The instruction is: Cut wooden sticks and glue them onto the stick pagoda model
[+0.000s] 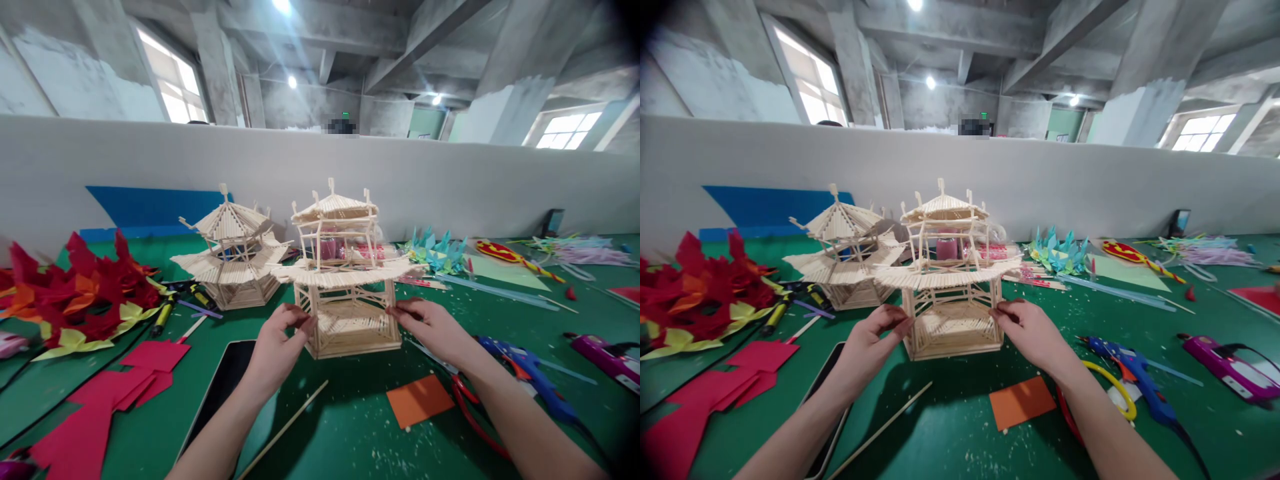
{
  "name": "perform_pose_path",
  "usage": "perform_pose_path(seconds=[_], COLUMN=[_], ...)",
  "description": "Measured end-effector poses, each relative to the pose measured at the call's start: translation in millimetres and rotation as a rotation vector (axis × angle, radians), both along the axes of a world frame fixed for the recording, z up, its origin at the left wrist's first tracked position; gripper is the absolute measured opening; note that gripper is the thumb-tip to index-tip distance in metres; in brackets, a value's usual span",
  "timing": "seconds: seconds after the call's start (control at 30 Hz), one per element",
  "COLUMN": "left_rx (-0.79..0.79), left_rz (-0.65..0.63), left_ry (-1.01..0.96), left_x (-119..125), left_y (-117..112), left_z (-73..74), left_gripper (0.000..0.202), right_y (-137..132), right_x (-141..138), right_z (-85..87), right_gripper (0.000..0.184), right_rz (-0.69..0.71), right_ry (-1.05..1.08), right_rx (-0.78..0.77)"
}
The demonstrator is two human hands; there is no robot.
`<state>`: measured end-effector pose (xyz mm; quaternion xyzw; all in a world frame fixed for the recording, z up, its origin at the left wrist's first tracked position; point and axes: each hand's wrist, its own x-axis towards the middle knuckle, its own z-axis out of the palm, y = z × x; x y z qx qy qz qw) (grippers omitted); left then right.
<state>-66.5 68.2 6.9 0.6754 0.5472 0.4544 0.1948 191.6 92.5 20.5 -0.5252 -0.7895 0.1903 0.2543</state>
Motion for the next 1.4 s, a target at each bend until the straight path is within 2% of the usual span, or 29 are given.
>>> perform_pose_path(seconds=[0.3,0.6,1.07,1.4], left_rx=[-0.009,0.015,-0.002,0.019], left_rz=[0.0,0.023,0.025,0.029], left_ry=[-0.017,-0.047,-0.088,-0.102], left_x=[0.7,2.4,2.8,1.8], left_y=[1.2,4.6,3.2,2.4], left_z=[4.8,1.3,8.1,3.5], left_gripper=[0.02,0.019,0.019,0.018], right_y=[1.3,2.8,-2.1,-4.4], right_x=[0.9,2.2,0.4,0.1], right_z=[-2.4,-6.3,-0.3,-4.0], right_gripper=[0.031,0.031,0.029,0.029], right_rz=[-0.015,-0.027,-0.014,-0.024], right_ry=[0.018,0.043,0.071,0.085], right_rx=[0.005,0.004,0.005,0.008])
